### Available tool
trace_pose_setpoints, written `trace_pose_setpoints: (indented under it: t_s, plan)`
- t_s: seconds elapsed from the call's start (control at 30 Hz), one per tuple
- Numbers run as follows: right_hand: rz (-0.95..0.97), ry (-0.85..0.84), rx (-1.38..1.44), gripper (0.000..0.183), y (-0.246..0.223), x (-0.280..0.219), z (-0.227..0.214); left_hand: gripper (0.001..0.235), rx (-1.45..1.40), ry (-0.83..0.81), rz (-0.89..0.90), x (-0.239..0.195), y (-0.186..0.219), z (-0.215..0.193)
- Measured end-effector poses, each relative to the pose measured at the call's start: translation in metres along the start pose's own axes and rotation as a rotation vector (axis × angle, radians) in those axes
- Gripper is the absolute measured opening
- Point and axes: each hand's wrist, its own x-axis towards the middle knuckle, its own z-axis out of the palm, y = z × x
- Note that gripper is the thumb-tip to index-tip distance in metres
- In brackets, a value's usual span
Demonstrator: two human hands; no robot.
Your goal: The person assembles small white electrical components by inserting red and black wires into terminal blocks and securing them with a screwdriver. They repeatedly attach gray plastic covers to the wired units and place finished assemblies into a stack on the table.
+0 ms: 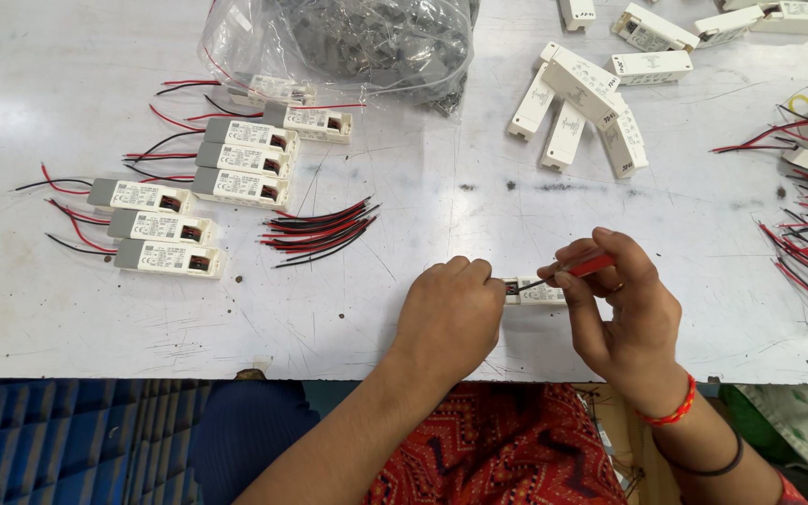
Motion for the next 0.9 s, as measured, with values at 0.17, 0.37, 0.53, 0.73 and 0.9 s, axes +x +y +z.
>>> trace_pose_setpoints:
  t_s: [0.17,0.37,0.53,0.73,0.9]
  plan:
    - [0.000,0.011,0.004,0.058,0.002,-0.002,0.001,0.004,-0.003,0.040,0.032,0.000,0.003,0.004]
    - [-0.006,0.007,0.004,0.058,0.004,-0.002,0.002,0.005,-0.003,0.074,0.031,0.002,0.008,0.008]
    - [0.020,0.004,0.028,0.057,0.005,-0.001,0.002,0.003,0.091,0.047,0.086,0.003,0.014,0.008]
    - [0.138,0.031,0.168,0.054,0.017,-0.006,0.001,0.004,0.143,0.038,0.122,0.004,0.012,0.005]
    - [0.219,0.190,0.300,0.053,0.040,-0.001,-0.030,0.008,0.000,0.121,0.089,0.002,0.001,-0.003]
